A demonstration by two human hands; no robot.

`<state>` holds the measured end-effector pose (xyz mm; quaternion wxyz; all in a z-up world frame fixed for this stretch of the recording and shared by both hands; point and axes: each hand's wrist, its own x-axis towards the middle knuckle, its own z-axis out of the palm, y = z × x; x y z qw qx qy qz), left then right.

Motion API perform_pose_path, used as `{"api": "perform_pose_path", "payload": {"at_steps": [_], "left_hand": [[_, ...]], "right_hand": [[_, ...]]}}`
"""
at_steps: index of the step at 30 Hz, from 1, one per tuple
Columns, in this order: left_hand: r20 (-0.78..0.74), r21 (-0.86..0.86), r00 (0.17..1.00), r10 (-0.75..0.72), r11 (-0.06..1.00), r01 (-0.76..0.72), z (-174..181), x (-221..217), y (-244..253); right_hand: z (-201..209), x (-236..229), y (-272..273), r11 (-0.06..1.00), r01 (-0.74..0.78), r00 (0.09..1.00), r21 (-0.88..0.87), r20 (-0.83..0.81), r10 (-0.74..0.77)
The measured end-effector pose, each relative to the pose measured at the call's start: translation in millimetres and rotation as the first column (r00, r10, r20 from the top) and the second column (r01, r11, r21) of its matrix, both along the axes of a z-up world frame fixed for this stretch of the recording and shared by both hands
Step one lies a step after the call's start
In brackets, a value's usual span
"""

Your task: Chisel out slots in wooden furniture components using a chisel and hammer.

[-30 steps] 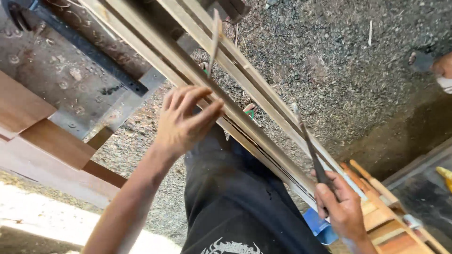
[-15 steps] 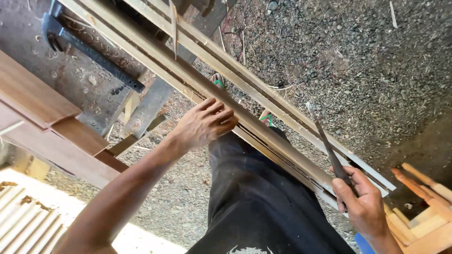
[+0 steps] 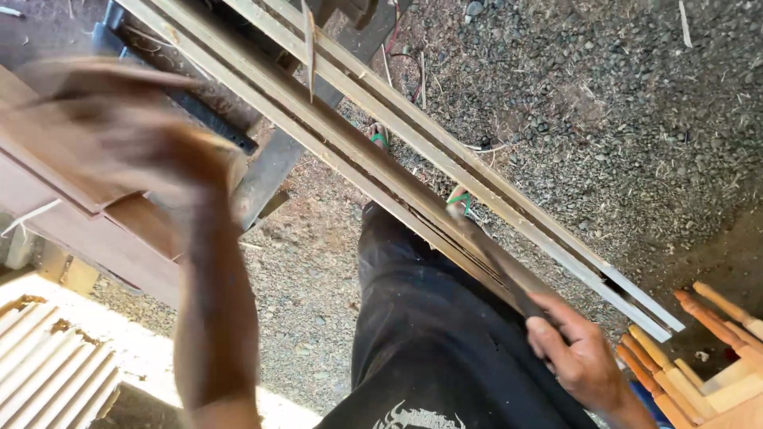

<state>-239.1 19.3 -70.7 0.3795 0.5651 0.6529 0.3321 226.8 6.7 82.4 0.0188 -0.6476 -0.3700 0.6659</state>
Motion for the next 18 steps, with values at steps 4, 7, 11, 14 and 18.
{"api": "perform_pose_path", "payload": {"at_steps": [4,7,11,14,18], "left_hand": [[0.025,0.293,0.996,0.084,0.952,-0.088,35.8,27.7,-7.0],[0.061,0.504,0.989,0.135,0.851,-0.147,85.9,70.8,-7.6],[0.187,0.432,0.949,-0.255,0.889,0.153,126.5,183.9,-18.4],[0.213,0.427,0.945,-0.249,0.893,0.139,82.1,223.8,-30.7],[0.281,0.419,0.947,-0.157,0.907,0.026,80.4,232.5,-28.2]], "right_hand": [[4.4,-46.4,15.0,0.962,-0.273,0.962,0.014,0.017,0.273],[6.5,-66.6,24.4,0.936,-0.344,0.931,-0.075,0.107,0.35],[-1.3,-47.3,10.2,0.819,-0.487,0.872,0.303,0.11,0.477],[7.6,-60.1,11.7,0.812,-0.449,0.872,0.373,-0.015,0.489],[22.8,-92.1,25.2,0.884,-0.439,0.899,0.164,0.077,0.432]]}}
